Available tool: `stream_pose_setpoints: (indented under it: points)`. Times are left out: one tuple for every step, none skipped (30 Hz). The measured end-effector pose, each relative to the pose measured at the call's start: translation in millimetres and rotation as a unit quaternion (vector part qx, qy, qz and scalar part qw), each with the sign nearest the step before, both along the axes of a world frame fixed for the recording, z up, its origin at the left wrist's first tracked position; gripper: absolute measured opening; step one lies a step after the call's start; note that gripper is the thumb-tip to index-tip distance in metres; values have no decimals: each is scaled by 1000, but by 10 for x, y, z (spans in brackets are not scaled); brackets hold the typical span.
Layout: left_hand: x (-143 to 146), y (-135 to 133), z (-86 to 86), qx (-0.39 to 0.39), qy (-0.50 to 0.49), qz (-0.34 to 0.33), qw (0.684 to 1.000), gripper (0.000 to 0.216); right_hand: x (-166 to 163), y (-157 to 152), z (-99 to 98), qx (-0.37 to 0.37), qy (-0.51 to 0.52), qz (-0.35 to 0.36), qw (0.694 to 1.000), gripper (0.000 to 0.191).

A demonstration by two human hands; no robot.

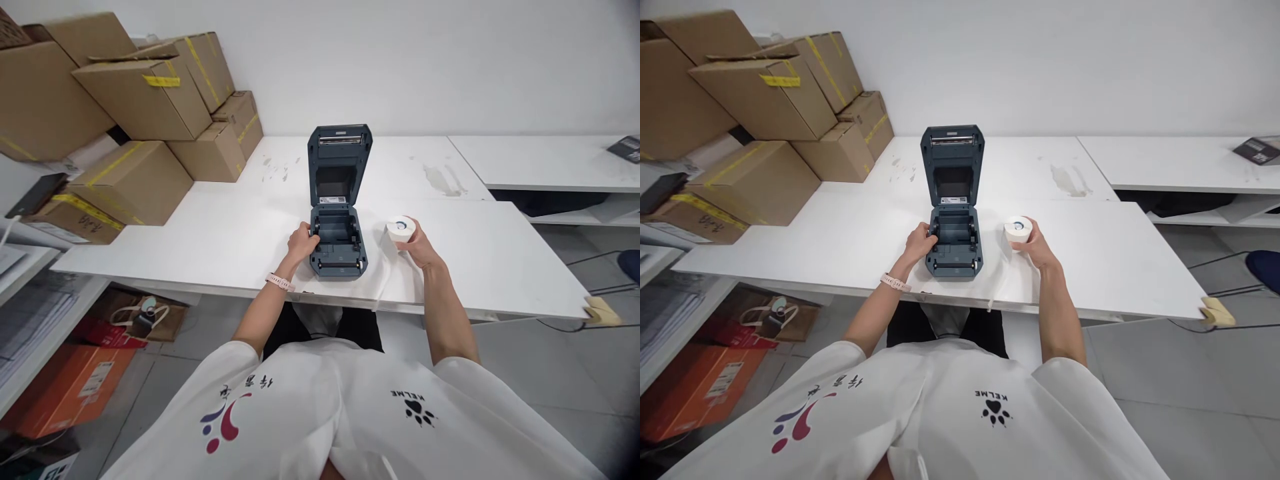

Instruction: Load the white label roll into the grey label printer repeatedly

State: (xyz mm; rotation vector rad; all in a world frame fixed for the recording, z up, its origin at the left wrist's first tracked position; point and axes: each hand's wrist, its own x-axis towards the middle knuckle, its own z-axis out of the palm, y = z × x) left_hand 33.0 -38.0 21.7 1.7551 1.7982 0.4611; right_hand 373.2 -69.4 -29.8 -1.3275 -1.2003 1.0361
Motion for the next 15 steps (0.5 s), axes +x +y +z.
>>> stream_pose_setpoints:
  points:
    - [1, -1, -5, 0, 1, 0, 1000, 31, 3, -31, -55, -8, 3, -2, 1000, 106]
    - [1, -1, -10, 1, 2, 0, 1000, 31, 3, -62, -98, -11, 1, -3, 1000, 106]
    - [1, -1, -16, 3, 1, -1, 1000, 31, 1, -91, -132, -11, -4, -5, 1000, 105]
    - [1, -1, -21, 4, 1, -2, 1000, 31, -4, -116, -160, -10, -13, -12, 1000, 104]
    - [1, -2, -23, 7, 0, -1, 1000, 31, -14, -137, -182, -10, -25, -24, 999, 102]
    - [2, -3, -23, 9, -1, -1, 1000, 31, -30, -153, -196, -13, -36, -44, 998, 98]
    - [3, -5, -20, 10, -1, -1, 1000, 31, -54, -163, -199, -18, -44, -65, 997, 94]
    - [5, -7, -14, 10, 0, -2, 1000, 30, -86, -169, -187, -22, -43, -81, 996, 89]
    - [7, -10, -7, 9, 1, -4, 1000, 30, -128, -169, -156, -22, -33, -85, 996, 85]
    - [8, -13, 1, 8, 3, -5, 1000, 30, -179, -165, -102, -14, -19, -76, 997, 82]
    - [10, -15, 8, 6, 4, -7, 1000, 30, -240, -156, -23, 1, -4, -54, 999, 80]
    - [11, -18, 13, 4, 5, -9, 1000, 30, -309, -141, 81, 20, 7, -21, 1000, 79]
    - [12, -19, 17, 4, 5, -9, 1000, 30, -387, -118, 207, 43, 12, 16, 999, 79]
    - [12, -19, 18, 4, 4, -9, 1000, 30, -473, -87, 350, 67, 7, 54, 996, 80]
    - [11, -19, 17, 4, 4, -7, 1000, 29, -565, -47, 503, 86, -12, 92, 992, 81]
